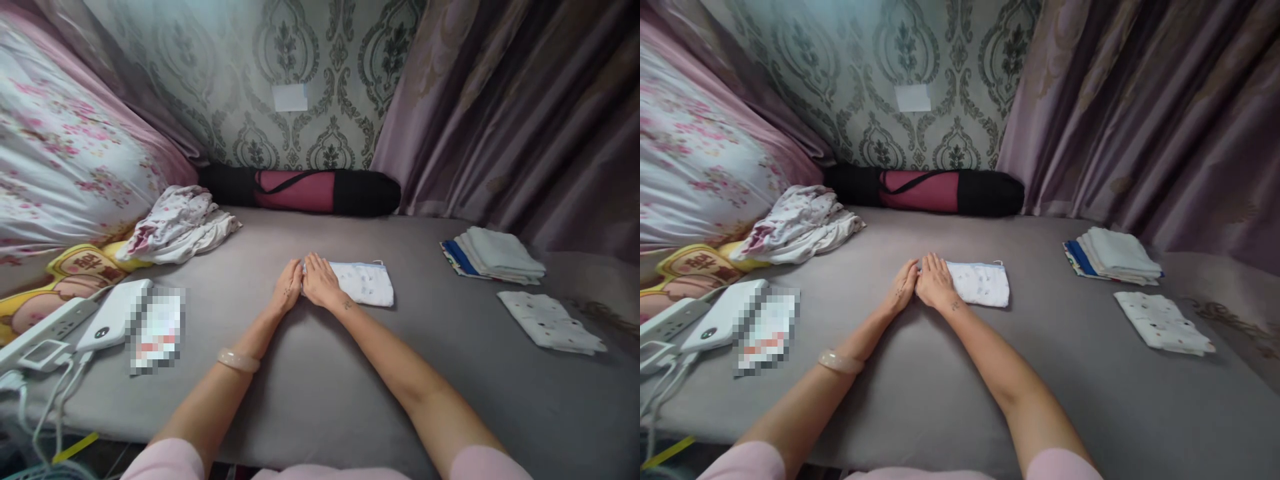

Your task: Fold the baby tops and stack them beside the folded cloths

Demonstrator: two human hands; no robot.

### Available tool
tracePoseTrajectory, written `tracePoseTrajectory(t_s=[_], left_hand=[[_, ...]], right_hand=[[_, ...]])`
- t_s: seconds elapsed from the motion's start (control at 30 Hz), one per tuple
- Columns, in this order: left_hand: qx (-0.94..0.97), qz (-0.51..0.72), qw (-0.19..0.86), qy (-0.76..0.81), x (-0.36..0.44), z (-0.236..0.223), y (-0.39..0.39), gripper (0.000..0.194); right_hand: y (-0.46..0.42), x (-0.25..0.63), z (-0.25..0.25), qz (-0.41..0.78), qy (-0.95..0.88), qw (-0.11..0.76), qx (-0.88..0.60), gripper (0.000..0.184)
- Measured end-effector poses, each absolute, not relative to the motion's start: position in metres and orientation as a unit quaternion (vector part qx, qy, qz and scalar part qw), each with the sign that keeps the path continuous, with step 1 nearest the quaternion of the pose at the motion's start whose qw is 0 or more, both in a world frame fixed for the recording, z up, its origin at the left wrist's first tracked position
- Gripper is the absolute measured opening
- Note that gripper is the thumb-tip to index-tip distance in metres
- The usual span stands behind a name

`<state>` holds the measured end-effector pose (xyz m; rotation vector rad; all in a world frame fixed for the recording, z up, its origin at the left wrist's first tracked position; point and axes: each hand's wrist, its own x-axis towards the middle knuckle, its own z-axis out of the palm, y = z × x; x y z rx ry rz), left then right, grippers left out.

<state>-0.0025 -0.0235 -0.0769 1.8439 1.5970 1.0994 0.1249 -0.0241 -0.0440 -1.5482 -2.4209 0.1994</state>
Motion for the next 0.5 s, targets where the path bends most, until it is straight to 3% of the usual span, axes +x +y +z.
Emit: tracePoseTrajectory(t_s=[0.27, 0.5], left_hand=[[0.672, 0.392, 0.241, 0.580, -0.001, -0.071, -0.028, 0.054], [0.705, 0.384, 0.213, 0.557, -0.003, -0.075, -0.027, 0.052]], right_hand=[[-0.022, 0.116, -0.070, 0.080, -0.829, 0.122, -0.540, 0.061], [-0.024, 0.137, -0.048, 0.157, -0.830, 0.163, -0.510, 0.058]])
